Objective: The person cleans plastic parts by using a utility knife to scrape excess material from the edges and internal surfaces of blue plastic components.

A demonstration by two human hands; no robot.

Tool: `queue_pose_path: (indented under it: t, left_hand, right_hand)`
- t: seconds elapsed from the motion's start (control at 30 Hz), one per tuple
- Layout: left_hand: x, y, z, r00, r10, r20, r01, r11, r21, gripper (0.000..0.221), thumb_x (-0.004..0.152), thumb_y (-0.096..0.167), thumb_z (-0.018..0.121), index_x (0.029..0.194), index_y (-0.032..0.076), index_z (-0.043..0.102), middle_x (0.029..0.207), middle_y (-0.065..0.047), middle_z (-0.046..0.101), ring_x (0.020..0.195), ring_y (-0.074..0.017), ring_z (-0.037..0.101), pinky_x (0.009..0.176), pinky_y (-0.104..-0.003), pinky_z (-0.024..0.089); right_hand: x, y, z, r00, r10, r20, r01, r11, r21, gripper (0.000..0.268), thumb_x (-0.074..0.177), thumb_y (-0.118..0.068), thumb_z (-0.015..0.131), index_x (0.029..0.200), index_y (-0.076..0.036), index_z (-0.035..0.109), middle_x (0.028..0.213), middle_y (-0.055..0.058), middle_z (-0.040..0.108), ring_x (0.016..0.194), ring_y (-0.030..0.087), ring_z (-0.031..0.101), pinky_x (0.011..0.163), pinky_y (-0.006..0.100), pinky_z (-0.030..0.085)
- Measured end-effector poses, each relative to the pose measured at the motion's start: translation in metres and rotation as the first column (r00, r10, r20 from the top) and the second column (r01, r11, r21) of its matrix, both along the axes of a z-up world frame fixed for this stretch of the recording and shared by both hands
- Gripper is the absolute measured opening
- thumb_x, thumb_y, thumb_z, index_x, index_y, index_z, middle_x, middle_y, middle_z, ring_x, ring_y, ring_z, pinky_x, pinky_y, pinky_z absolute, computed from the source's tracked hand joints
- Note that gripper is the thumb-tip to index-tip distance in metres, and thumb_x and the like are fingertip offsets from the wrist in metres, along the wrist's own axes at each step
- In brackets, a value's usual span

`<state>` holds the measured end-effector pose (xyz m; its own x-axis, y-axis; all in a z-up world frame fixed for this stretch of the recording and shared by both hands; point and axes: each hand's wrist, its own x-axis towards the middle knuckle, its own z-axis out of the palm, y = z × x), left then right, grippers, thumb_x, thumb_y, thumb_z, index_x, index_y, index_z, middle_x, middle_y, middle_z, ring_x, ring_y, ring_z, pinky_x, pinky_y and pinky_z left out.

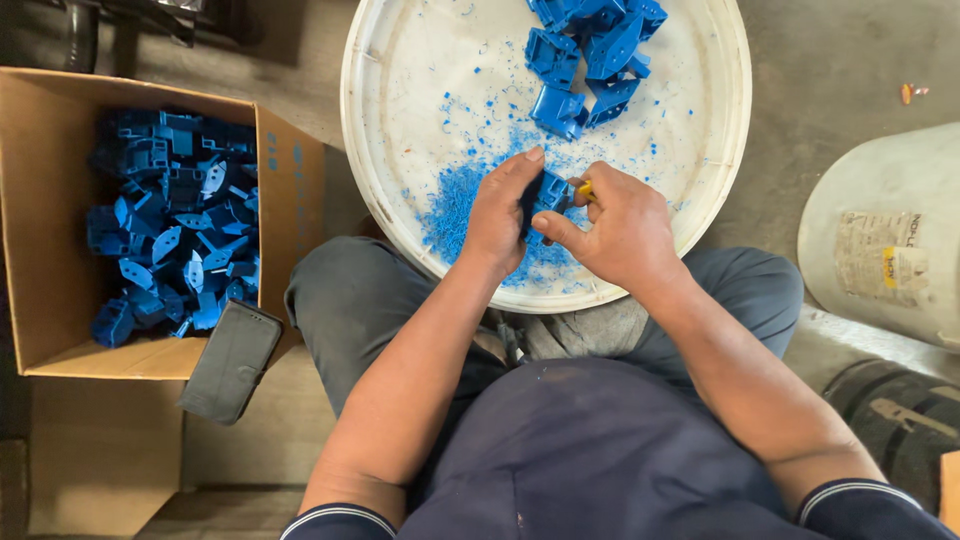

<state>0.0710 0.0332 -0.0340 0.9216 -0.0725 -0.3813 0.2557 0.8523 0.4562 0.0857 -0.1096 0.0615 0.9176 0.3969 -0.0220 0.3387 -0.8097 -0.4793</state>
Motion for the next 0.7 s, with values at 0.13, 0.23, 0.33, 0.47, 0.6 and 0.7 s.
queue_pose_path:
  t: [0.13,0.23,0.33,0.47,0.6,0.7]
  left_hand:
    - [-0.0002,0.0017,0.0011,1.0,0.005,0.024,-0.005,1.0,0.015,0.02,0.099,0.026,0.067,0.088,0.01,0.064,0.079,0.002,0.058,0.072,-0.0097,0.055,0.066,-0.029,0.046]
    - [-0.0021,0.0021,-0.0018,0.999,0.011,0.049,-0.012,1.0,0.015,0.022,0.101,0.025,0.068,0.088,0.01,0.063,0.079,0.002,0.057,0.072,-0.0098,0.055,0.066,-0.03,0.046]
    - [-0.0016,0.0017,0.0003,0.999,0.002,0.039,-0.002,1.0,0.015,0.02,0.099,0.026,0.067,0.088,0.009,0.065,0.079,0.001,0.059,0.071,-0.0104,0.056,0.066,-0.03,0.048]
    - [-0.0014,0.0014,0.0002,0.998,0.009,0.055,-0.011,0.999,0.039,0.02,0.099,0.026,0.067,0.088,0.009,0.064,0.079,0.001,0.058,0.072,-0.0094,0.055,0.066,-0.029,0.047]
    - [-0.0023,0.0008,-0.0021,0.998,0.011,0.06,-0.011,1.0,0.008,0.02,0.1,0.025,0.068,0.088,0.009,0.064,0.079,0.001,0.058,0.072,-0.0098,0.056,0.067,-0.03,0.048]
    - [-0.0015,-0.0004,-0.0017,0.998,0.004,0.06,-0.004,1.0,0.001,0.02,0.1,0.025,0.068,0.088,0.009,0.064,0.08,0.001,0.058,0.072,-0.0097,0.056,0.067,-0.029,0.047]
  right_hand:
    - [0.0,0.0009,-0.0009,1.0,0.021,0.004,-0.021,1.0,-0.008,0.06,0.076,-0.055,0.087,0.091,-0.002,0.065,0.064,0.01,0.058,0.064,0.03,0.063,0.059,0.042,0.049]
    - [-0.0008,0.0001,-0.0029,0.999,0.035,0.012,-0.035,0.999,-0.01,0.06,0.077,-0.055,0.088,0.091,-0.001,0.064,0.065,0.01,0.058,0.065,0.03,0.062,0.06,0.042,0.049]
    - [-0.0014,0.0012,-0.0015,1.0,0.022,0.022,-0.022,1.0,-0.005,0.061,0.075,-0.055,0.088,0.09,-0.001,0.063,0.064,0.01,0.057,0.063,0.03,0.062,0.059,0.042,0.049]
    - [-0.0017,0.0015,0.0009,1.0,-0.002,0.015,0.002,1.0,-0.019,0.063,0.073,-0.056,0.089,0.088,-0.001,0.062,0.063,0.01,0.056,0.06,0.03,0.06,0.058,0.042,0.048]
    - [-0.0032,-0.0006,-0.0028,1.0,0.019,0.001,-0.019,1.0,-0.019,0.059,0.078,-0.056,0.086,0.091,-0.003,0.064,0.064,0.008,0.056,0.062,0.029,0.061,0.058,0.042,0.048]
    - [-0.0024,-0.0025,-0.0053,0.998,0.049,0.048,-0.05,0.999,0.011,0.062,0.078,-0.057,0.086,0.092,-0.001,0.062,0.065,0.008,0.056,0.062,0.029,0.06,0.059,0.041,0.048]
